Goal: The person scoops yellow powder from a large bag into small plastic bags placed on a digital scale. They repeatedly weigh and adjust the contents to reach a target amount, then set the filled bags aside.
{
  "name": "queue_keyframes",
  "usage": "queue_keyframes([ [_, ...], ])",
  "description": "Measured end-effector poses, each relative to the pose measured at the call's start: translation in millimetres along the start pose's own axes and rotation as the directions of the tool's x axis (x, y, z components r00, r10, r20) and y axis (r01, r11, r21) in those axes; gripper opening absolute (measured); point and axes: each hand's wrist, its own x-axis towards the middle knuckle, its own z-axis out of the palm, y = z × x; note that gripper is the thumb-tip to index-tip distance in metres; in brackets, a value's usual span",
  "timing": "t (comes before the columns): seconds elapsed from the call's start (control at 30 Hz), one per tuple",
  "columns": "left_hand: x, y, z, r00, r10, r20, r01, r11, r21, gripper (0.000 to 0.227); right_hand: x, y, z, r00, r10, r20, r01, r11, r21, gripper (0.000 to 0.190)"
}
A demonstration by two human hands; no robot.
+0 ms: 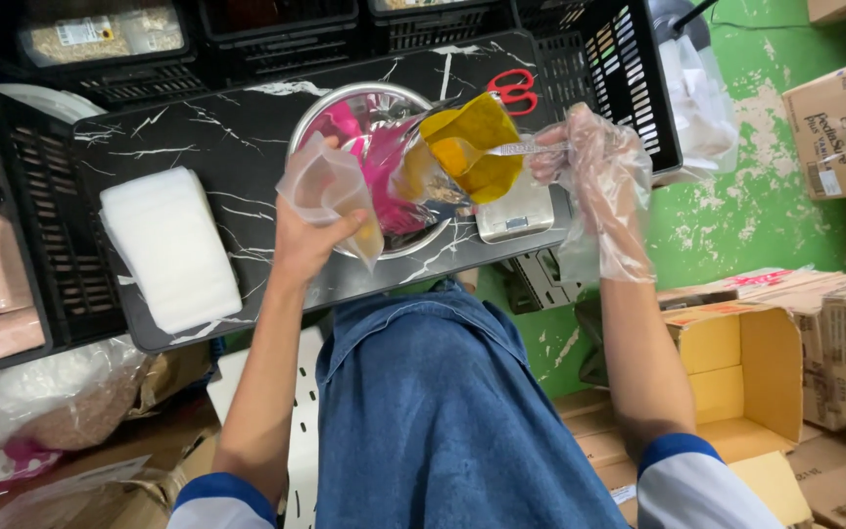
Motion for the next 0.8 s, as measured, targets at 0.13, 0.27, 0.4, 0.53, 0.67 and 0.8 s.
queue_keyframes([
  [0.13,-5,-6,15,0.999,0.024,-0.029,-0.020,0.991,0.135,0.092,-18,-19,-4,0.997,-0.022,-0.076,0.022,1.000,-0.005,0.045],
  [0.27,-3,2,35,0.994,0.042,-0.097,-0.012,0.957,0.290,0.093,-13,-17,-23,0.990,-0.089,-0.113,0.094,0.995,0.033,0.051],
  [0.4,-1,7,49,0.987,0.063,-0.150,0.001,0.919,0.394,0.097,-32,-43,-23,0.973,-0.207,-0.105,0.212,0.977,0.034,0.054],
  [0.53,-1,3,60,0.987,0.100,-0.126,-0.027,0.877,0.479,0.096,-42,-48,11,0.906,-0.420,-0.053,0.423,0.901,0.099,0.051],
  [0.67,0,-2,64,0.986,0.104,-0.131,-0.025,0.867,0.498,0.096,-44,-50,33,0.648,-0.761,0.033,0.734,0.635,0.241,0.038],
  [0.8,0,-15,57,0.983,0.148,-0.109,-0.081,0.880,0.467,0.096,-43,-52,33,0.311,-0.941,0.136,0.863,0.339,0.375,0.018],
])
